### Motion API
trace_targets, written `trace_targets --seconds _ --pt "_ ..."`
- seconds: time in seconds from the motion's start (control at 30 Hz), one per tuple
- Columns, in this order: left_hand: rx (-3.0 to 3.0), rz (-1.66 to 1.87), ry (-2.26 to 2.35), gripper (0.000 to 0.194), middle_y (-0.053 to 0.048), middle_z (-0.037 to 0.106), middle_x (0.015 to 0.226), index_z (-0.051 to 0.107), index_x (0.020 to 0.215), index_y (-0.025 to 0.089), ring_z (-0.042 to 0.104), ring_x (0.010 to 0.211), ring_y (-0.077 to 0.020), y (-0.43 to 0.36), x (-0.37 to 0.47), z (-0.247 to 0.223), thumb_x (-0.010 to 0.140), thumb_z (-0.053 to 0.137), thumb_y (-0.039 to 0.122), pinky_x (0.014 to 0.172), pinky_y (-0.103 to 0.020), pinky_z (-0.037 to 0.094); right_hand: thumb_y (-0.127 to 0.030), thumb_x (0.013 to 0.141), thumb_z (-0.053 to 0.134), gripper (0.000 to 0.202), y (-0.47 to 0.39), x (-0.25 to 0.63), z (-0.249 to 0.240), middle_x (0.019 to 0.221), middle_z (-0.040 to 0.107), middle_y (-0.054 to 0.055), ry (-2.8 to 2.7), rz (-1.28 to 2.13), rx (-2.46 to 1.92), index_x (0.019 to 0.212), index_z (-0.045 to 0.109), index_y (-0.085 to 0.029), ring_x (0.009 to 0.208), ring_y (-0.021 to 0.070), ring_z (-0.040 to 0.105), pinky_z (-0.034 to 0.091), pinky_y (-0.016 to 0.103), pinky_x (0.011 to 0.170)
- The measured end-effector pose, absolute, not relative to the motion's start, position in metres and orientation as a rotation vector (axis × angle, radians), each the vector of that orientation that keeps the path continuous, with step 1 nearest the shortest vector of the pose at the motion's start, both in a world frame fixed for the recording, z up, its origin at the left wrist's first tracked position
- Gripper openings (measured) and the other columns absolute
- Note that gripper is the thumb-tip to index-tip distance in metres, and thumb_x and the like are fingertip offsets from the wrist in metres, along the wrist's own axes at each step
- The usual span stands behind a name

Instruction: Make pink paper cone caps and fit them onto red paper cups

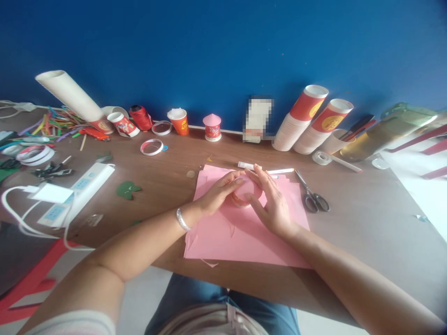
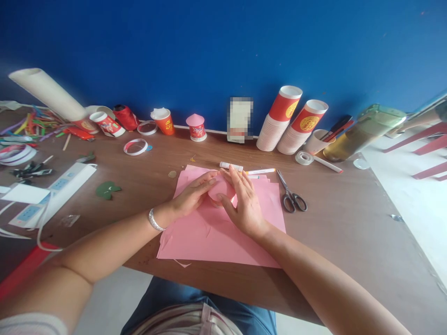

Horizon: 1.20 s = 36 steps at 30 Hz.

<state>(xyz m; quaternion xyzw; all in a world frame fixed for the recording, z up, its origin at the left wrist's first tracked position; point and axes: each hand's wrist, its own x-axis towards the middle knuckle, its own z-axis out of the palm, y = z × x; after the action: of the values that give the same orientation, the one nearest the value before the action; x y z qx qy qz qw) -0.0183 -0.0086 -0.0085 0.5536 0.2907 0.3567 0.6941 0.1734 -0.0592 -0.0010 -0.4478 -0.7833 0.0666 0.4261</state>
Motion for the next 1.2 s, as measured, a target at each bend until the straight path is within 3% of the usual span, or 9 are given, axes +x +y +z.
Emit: trace_targets --seconds 0.17,0.4,0.6,0.7,0.9,1.03,1.2 --pt "1.269 0.856 0.683 0.040 -0.005 0.058 0.148 0.063 0.137 0.030 0.044 0.147 -0.0283 -0.009 -0.020 -0.010 0.103 0.056 0.051 0.125 -0.047 0.032 -0.031 0.104 0.057 0.075 -0.059 0.176 -0.001 0.154 0.058 0.012 -1.963 0.218 -1.106 0.167 0.017 -0.030 0.148 0.0300 0.050 0.042 0.062 0.121" --pt "1.262 0.817 0.655 0.037 -0.007 0.064 0.140 0.065 0.132 0.027 0.051 0.141 -0.0310 -0.010 -0.017 -0.003 0.102 0.057 0.048 0.121 -0.051 0.037 -0.029 0.103 0.059 0.075 -0.059 0.177 0.000 0.149 0.063 0.010 -1.952 0.211 -1.116 0.167 0.020 -0.030 0.146 0.0302 0.052 0.041 0.062 0.122" --pt "1.472 0.966 0.796 0.045 -0.007 0.053 0.154 0.056 0.142 0.030 0.042 0.150 -0.0292 -0.009 -0.019 -0.001 0.102 0.056 0.051 0.127 -0.053 0.030 -0.030 0.103 0.059 0.077 -0.060 0.178 0.005 0.154 0.058 0.011 -1.949 0.265 -1.087 0.167 0.016 -0.031 0.149 0.0298 0.049 0.039 0.064 0.123" --pt "1.802 1.098 0.738 0.051 -0.009 0.046 0.160 0.047 0.152 0.032 0.041 0.151 -0.0276 -0.011 -0.021 0.000 0.104 0.057 0.044 0.127 -0.052 0.034 -0.030 0.104 0.056 0.074 -0.060 0.178 0.006 0.153 0.059 0.011 -1.936 0.270 -1.085 0.167 0.016 -0.030 0.148 0.0296 0.050 0.038 0.064 0.123" --pt "2.400 1.228 0.727 0.052 -0.012 0.046 0.160 0.039 0.159 0.034 0.043 0.149 -0.0276 -0.015 -0.021 -0.005 0.108 0.046 0.027 0.122 -0.056 0.039 -0.028 0.104 0.056 0.074 -0.060 0.177 0.001 0.145 0.066 0.011 -1.950 0.161 -1.111 0.167 0.018 -0.027 0.144 0.0300 0.055 0.042 0.064 0.121" --pt "2.246 1.165 0.709 0.050 -0.010 0.044 0.162 0.040 0.159 0.035 0.039 0.152 -0.0259 -0.018 -0.020 -0.007 0.109 0.044 0.029 0.126 -0.054 0.034 -0.032 0.105 0.055 0.071 -0.061 0.178 0.000 0.147 0.064 0.012 -1.944 0.238 -1.130 0.167 0.020 -0.028 0.146 0.0298 0.053 0.042 0.064 0.121" --pt "1.619 0.988 0.783 0.050 -0.005 0.041 0.166 0.046 0.154 0.034 0.034 0.156 -0.0260 -0.017 -0.019 0.000 0.106 0.051 0.047 0.129 -0.050 0.029 -0.046 0.106 0.053 0.055 -0.058 0.183 0.000 0.153 0.059 0.012 -1.689 0.610 -1.128 0.157 0.041 -0.029 0.143 0.0279 0.055 0.045 0.059 0.119"
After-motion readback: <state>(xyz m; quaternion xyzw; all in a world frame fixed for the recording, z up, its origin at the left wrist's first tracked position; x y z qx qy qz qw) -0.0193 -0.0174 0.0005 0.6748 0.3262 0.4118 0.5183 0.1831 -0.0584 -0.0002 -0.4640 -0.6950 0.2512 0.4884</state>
